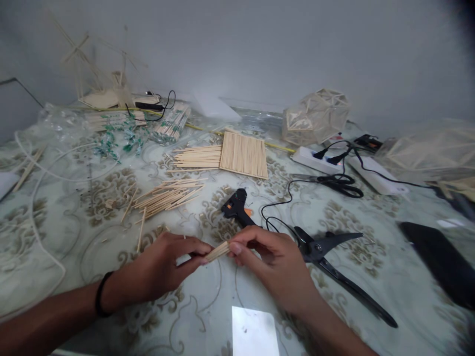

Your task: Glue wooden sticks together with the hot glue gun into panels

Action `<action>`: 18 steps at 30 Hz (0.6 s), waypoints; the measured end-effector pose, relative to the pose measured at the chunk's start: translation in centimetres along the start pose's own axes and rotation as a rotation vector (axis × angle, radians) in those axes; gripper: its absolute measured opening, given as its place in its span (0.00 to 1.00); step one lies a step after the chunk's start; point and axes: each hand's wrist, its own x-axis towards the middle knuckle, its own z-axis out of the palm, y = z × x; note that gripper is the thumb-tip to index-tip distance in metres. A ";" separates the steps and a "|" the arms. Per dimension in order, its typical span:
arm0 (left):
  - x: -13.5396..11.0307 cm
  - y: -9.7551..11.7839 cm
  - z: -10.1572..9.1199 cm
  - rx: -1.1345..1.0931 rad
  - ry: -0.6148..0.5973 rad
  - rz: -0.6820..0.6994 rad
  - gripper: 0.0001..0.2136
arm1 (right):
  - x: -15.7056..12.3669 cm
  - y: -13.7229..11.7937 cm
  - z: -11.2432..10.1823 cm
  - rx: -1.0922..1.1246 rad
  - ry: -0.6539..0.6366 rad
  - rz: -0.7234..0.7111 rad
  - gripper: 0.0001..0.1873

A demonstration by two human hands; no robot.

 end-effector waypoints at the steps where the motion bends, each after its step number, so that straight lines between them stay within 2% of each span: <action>1: 0.1 0.0 -0.1 -0.049 -0.005 -0.028 0.08 | 0.0 0.1 0.0 0.032 0.003 0.023 0.10; 10: 0.5 -0.1 -0.4 -0.430 0.002 -0.307 0.10 | 0.1 0.7 -0.1 0.307 -0.002 0.150 0.14; 18: 0.5 -1.1 -0.2 -0.757 0.048 -0.438 0.14 | 0.5 1.0 0.0 0.410 0.058 0.179 0.13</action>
